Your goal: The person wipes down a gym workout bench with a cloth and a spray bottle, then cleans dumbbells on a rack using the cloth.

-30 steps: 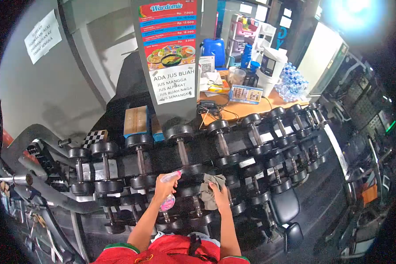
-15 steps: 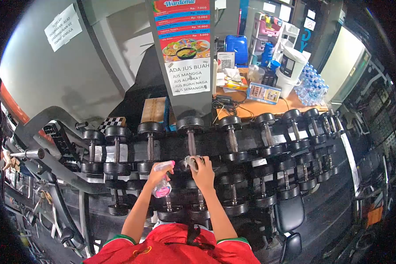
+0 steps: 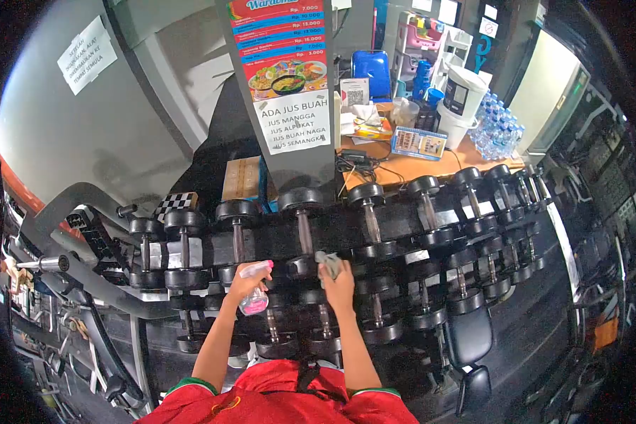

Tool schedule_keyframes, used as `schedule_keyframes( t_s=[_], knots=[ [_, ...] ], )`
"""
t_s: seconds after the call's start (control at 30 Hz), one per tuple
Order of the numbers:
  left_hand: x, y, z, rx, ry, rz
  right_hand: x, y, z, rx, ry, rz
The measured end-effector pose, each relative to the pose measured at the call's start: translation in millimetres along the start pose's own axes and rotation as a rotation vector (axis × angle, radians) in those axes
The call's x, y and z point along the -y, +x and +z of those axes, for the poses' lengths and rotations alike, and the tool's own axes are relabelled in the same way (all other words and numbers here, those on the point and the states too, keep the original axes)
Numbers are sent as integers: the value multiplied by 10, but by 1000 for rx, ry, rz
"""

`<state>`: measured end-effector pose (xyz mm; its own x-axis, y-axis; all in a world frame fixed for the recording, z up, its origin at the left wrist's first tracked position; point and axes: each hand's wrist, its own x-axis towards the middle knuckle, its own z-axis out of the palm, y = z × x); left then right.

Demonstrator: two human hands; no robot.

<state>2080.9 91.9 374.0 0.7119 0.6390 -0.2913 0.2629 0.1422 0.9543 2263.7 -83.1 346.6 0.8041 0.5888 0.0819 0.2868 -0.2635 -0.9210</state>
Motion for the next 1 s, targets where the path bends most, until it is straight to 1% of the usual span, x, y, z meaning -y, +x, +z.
schedule_keyframes(
  t_s=[0.03, 0.07, 0.1, 0.17, 0.2, 0.23, 0.27, 0.3, 0.37, 0.4, 0.43, 0.5, 0.53, 0.57, 0.63, 0.67, 0.73, 0.87, 0.93, 0.97, 1.0],
  knots=[
    [13, 4, -7, 3, 1, -2, 55, -25, 30, 30, -87, -50],
    [26, 3, -13, -1, 10, 7, 108, -58, 52, 63, -52, -48],
    [28, -3, -13, -6, 19, 17, 231, -76, 17, 91, -44, 13],
    [46, -23, -5, -7, 30, 28, -101, -36, 109, 30, 14, -4],
    [36, -37, 15, -13, 102, 47, -163, 6, 121, 38, 17, -7],
    [33, -56, 34, -18, 174, 65, -226, 32, 130, -47, 131, -24],
    [57, -52, 44, -31, 149, 111, -289, 63, 136, -132, 245, -41],
    [70, -47, 51, -38, 151, 112, -381, 102, 141, -127, 250, -43],
    [87, -42, 66, -58, 76, 127, -617, 159, 145, -138, 317, 273],
    [84, -38, 73, -60, 79, 128, -738, 212, 152, -72, 312, 372],
    [88, -42, 77, -72, 72, 131, -832, 268, 159, -72, 316, 375],
    [116, -46, 82, -84, 66, 128, -980, 364, 188, 189, 275, 813],
    [135, -46, 80, -89, 84, 126, -1024, 311, 250, 102, 387, 726],
    [147, -38, 80, -94, 103, 127, -1067, 291, 284, 102, 389, 730],
    [138, -46, 91, -80, 122, 159, -996, 271, 272, 52, 662, 750],
    [124, -42, 96, -87, 166, 173, -964, 277, 258, 49, 665, 749],
    [105, -57, 106, -93, 213, 185, -1010, 249, 279, 101, 815, 764],
    [122, -52, 95, -96, 157, 176, -985, 224, 299, 66, 758, 722],
    [121, -39, 87, -85, 122, 180, -793, 231, 208, 65, 481, 714],
    [129, -40, 84, -76, 128, 189, -818, 201, 241, 61, 482, 711],
    [140, -44, 80, -66, 134, 199, -877, 135, 289, -37, 469, 522]
  ],
)
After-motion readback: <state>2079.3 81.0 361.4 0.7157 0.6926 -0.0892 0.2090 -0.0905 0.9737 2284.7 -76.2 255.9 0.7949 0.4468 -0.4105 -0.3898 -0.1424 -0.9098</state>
